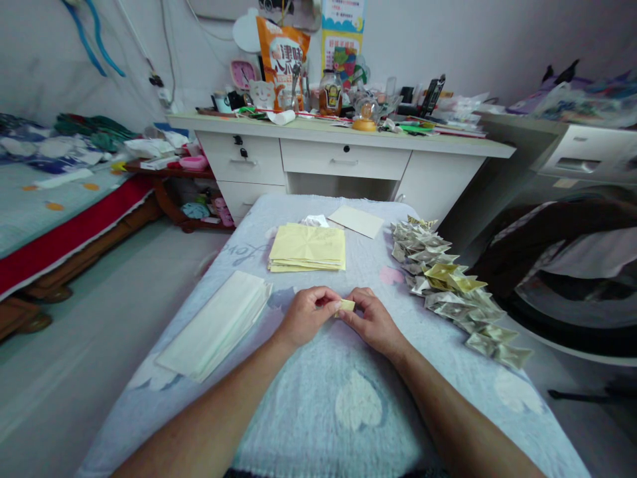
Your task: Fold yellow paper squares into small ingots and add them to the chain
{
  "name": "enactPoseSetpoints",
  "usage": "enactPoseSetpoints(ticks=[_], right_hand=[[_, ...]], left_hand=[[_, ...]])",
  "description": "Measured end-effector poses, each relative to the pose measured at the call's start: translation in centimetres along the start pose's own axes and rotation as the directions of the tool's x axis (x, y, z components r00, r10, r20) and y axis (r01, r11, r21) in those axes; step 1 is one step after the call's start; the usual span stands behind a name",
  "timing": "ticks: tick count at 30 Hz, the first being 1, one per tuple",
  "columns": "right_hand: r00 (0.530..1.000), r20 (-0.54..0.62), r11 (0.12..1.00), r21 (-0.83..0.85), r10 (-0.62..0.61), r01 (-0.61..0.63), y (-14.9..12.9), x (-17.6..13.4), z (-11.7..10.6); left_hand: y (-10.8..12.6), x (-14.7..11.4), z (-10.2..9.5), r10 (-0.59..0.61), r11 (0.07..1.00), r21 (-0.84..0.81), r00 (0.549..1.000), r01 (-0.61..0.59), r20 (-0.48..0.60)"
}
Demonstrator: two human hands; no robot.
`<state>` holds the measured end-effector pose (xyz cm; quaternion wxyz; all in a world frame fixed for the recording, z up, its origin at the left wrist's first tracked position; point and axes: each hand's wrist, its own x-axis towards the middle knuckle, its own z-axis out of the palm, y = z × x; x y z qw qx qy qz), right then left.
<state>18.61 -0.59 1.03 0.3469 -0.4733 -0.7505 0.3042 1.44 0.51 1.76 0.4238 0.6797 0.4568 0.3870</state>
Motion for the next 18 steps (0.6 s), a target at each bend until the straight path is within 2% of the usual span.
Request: enactPoseSetpoints(ticks=[11, 18], right_hand=[[0.998, 0.025, 0.998, 0.018, -0.065, 0.065, -0.02, -0.15, 0.04], [0.999, -0.038, 0.992, 0.128, -0.007, 0.012, 0.4, 0.01, -0.08]], left_hand=[[0.03, -0.19, 0.01, 0.052, 0.998, 0.043, 0.997, -0.055, 0.057], [-0.13, -0.25, -0.08, 0.039, 0.994, 0.103, 0.998, -0.045, 0.055]])
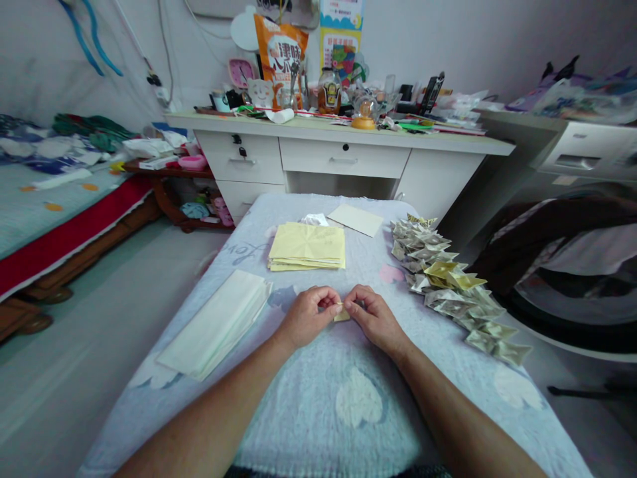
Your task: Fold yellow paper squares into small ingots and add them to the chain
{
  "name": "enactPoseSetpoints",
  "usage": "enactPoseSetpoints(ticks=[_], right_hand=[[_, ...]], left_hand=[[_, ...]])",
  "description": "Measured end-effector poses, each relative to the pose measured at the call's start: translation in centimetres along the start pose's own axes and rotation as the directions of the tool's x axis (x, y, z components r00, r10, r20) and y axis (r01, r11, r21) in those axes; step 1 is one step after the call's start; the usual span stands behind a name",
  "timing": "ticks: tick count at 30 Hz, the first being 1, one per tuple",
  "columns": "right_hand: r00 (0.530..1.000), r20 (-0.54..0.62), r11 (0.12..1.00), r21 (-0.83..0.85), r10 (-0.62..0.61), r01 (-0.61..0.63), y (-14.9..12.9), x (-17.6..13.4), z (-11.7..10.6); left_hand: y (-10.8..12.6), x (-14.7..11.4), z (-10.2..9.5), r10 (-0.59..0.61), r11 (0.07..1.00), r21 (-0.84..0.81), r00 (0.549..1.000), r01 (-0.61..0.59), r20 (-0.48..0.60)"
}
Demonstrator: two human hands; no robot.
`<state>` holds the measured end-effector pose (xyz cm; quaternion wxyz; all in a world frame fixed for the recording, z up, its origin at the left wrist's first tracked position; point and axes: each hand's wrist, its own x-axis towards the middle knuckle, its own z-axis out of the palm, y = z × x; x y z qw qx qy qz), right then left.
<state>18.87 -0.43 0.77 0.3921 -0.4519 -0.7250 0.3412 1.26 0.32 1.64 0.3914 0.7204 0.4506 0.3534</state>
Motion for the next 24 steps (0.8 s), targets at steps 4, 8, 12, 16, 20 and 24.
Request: enactPoseSetpoints(ticks=[4, 8, 12, 16, 20, 24], right_hand=[[1.0, -0.005, 1.0, -0.019, -0.017, 0.017, 0.3, 0.0, 0.1], [1.0, -0.009, 0.999, -0.041, -0.016, 0.016, 0.1, 0.0, 0.1], [0.999, -0.039, 1.0, -0.008, 0.025, -0.025, -0.3, 0.0, 0.2], [1.0, -0.003, 0.997, -0.07, 0.024, -0.024, -0.4, 0.0, 0.3], [0.999, 0.047, 0.994, -0.105, -0.002, 0.007, -0.3, 0.0, 0.3], [0.998, 0.055, 0.992, -0.117, -0.035, 0.041, -0.4, 0.0, 0.2]], left_hand=[[-0.3, 0.1, 0.3, -0.029, 0.999, -0.039, 0.999, 0.031, 0.032], [-0.8, 0.2, 0.4, -0.06, 0.991, -0.116, 0.995, 0.069, 0.081], [-0.9, 0.3, 0.4, -0.086, 0.95, -0.297, 0.995, 0.1, 0.06], [-0.9, 0.5, 0.3, -0.138, 0.848, -0.511, 0.99, 0.139, 0.04], [-1.0, 0.5, 0.4, -0.151, 0.82, -0.552, 0.988, 0.149, 0.041], [-1.2, 0.4, 0.6, -0.126, 0.876, -0.465, 0.992, 0.124, 0.027]])
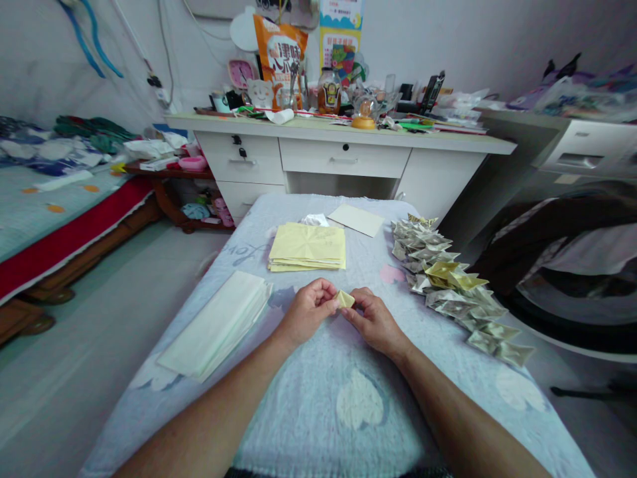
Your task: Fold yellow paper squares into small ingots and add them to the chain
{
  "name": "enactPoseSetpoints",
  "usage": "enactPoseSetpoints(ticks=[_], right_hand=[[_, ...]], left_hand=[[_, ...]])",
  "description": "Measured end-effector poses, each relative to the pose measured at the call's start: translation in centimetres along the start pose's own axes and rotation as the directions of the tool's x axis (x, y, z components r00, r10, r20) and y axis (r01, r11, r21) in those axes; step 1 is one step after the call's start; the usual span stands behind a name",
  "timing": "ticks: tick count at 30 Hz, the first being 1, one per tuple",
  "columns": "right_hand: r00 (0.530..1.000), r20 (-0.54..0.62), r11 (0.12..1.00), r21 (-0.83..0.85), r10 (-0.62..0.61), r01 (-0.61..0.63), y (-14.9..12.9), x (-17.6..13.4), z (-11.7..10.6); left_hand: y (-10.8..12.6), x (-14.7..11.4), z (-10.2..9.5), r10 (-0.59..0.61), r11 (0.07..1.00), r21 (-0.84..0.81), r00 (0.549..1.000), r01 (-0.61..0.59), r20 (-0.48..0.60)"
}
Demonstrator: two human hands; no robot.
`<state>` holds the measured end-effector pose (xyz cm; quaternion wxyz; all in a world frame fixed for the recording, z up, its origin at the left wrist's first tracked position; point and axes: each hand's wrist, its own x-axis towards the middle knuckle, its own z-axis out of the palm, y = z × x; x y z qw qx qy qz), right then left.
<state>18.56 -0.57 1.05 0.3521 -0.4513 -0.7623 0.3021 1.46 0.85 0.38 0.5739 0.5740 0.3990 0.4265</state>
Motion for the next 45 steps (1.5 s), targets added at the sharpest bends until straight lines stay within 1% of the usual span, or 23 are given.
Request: enactPoseSetpoints(ticks=[4, 7, 10, 12, 16, 20, 24, 28, 33, 36, 45], right_hand=[[1.0, -0.024, 0.998, -0.062, -0.002, 0.0, 0.2, -0.1, 0.0], [0.996, -0.085, 0.996, -0.089, 0.003, -0.01, 0.4, -0.1, 0.2], [0.991, -0.136, 0.998, -0.065, 0.006, -0.015, 0.5, 0.0, 0.4], [0.99, -0.141, 0.996, -0.09, -0.024, 0.012, 0.5, 0.1, 0.4], [0.987, -0.119, 0.967, -0.242, -0.112, 0.08, 0.4, 0.0, 0.5], [0.988, -0.088, 0.929, -0.361, -0.126, 0.086, 0.4, -0.1, 0.6], [0.994, -0.046, 0.91, -0.408, -0.102, 0.075, 0.6, -0.1, 0.9], [0.997, -0.017, 0.919, -0.391, -0.072, 0.06, 0.7, -0.1, 1.0], [0.998, 0.037, 0.934, -0.353, -0.048, 0.058, 0.8, -0.3, 0.8], [0.997, 0.064, 0.939, -0.339, -0.043, 0.062, 0.8, -0.3, 0.6], [0.996, 0.079, 0.948, -0.313, -0.041, 0.063, 0.9, -0.4, 0.0]], left_hand=[[0.4, -0.2, 0.1, 0.097, 0.972, 0.213, 0.995, -0.101, 0.027], [0.9, -0.3, 0.1, 0.193, 0.907, 0.379, 0.981, -0.184, 0.015], [1.0, -0.2, 0.1, 0.286, 0.831, 0.487, 0.957, -0.268, 0.039], [0.8, -0.2, 0.2, 0.327, 0.772, 0.564, 0.944, -0.293, 0.043], [0.4, -0.3, 0.3, 0.357, 0.66, 0.693, 0.933, -0.291, 0.052], [0.2, -0.3, 0.5, 0.296, 0.62, 0.733, 0.949, -0.279, 0.11], [-0.2, -0.1, 0.6, 0.267, 0.574, 0.773, 0.955, -0.268, 0.133], [-0.6, -0.1, 0.5, 0.279, 0.529, 0.8, 0.948, -0.282, 0.15], [-0.4, -0.5, 0.3, 0.258, 0.532, 0.79, 0.947, -0.304, 0.191], [0.0, -0.8, 0.1, 0.246, 0.505, 0.797, 0.941, -0.33, 0.234], [-0.1, -1.2, -0.3, 0.288, 0.497, 0.779, 0.92, -0.382, 0.268]])
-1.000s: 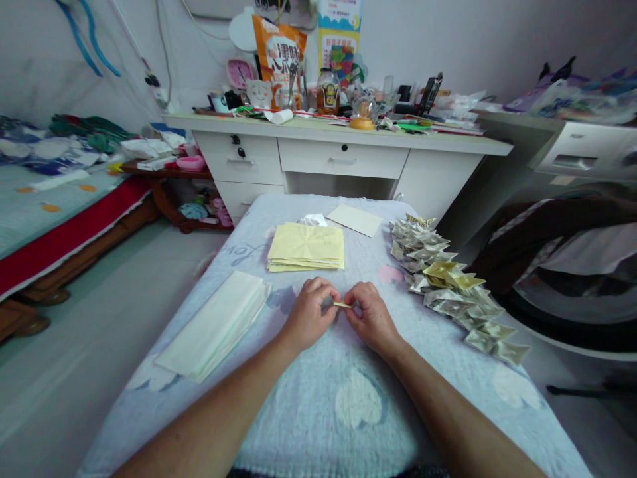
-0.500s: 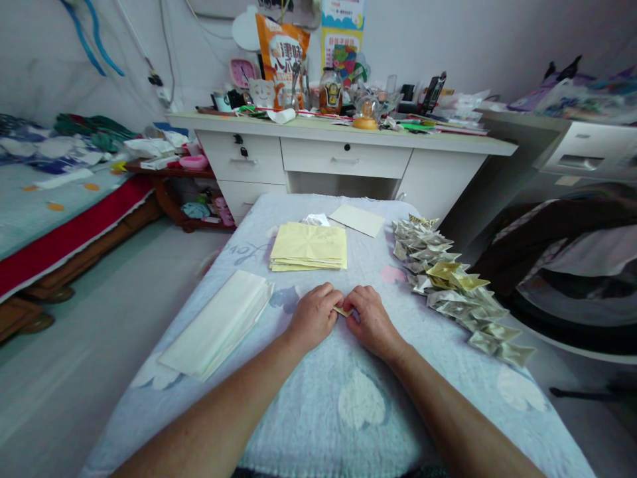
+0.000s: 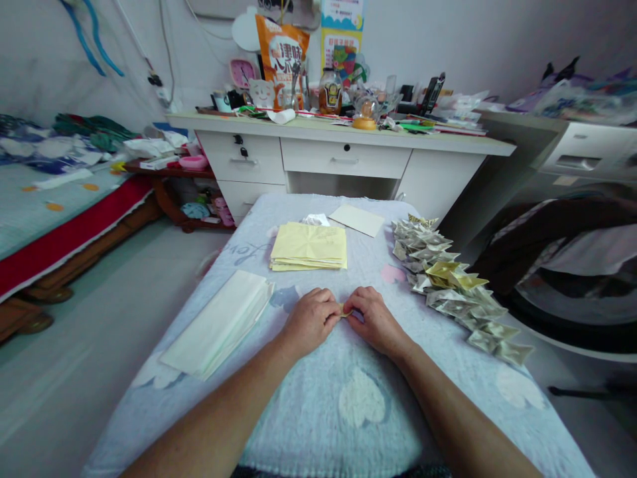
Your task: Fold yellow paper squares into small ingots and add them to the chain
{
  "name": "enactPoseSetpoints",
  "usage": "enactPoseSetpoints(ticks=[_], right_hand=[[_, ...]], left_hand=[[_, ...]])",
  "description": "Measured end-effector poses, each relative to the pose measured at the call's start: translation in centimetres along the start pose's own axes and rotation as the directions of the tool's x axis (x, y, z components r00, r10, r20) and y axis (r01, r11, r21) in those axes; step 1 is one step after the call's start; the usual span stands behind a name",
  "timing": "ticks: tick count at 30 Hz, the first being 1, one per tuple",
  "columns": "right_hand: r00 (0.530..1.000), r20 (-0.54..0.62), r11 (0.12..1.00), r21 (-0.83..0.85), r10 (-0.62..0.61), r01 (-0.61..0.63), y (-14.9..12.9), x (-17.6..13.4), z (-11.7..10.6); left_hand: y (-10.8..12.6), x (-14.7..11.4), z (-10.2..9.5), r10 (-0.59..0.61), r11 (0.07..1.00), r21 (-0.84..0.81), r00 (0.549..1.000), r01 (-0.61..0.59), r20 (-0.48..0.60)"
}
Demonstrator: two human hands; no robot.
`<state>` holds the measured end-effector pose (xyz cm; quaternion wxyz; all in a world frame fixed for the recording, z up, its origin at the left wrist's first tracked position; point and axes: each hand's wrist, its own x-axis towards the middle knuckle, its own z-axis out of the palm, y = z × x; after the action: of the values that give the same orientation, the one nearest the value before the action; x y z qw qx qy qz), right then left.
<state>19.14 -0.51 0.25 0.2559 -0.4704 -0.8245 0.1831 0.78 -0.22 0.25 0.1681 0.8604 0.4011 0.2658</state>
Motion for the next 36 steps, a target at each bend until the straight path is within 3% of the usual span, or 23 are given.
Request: enactPoseSetpoints(ticks=[16, 26, 36], right_hand=[[1.0, 0.002, 0.999, 0.025, -0.031, 0.031, 0.07, 0.06, 0.39], [0.998, -0.031, 0.999, -0.01, 0.053, -0.053, 0.03, 0.04, 0.04], [0.996, 0.021, 0.996, -0.007, 0.092, -0.091, 0.07, 0.13, -0.42]], left_hand=[[0.14, -0.08, 0.08, -0.123, 0.992, -0.026, 0.992, 0.123, 0.0], [-0.01, 0.06, -0.27, -0.132, 0.99, -0.045, 0.991, 0.133, 0.026], [0.02, 0.34, -0.31, -0.154, 0.988, 0.002, 0.988, 0.154, 0.021]])
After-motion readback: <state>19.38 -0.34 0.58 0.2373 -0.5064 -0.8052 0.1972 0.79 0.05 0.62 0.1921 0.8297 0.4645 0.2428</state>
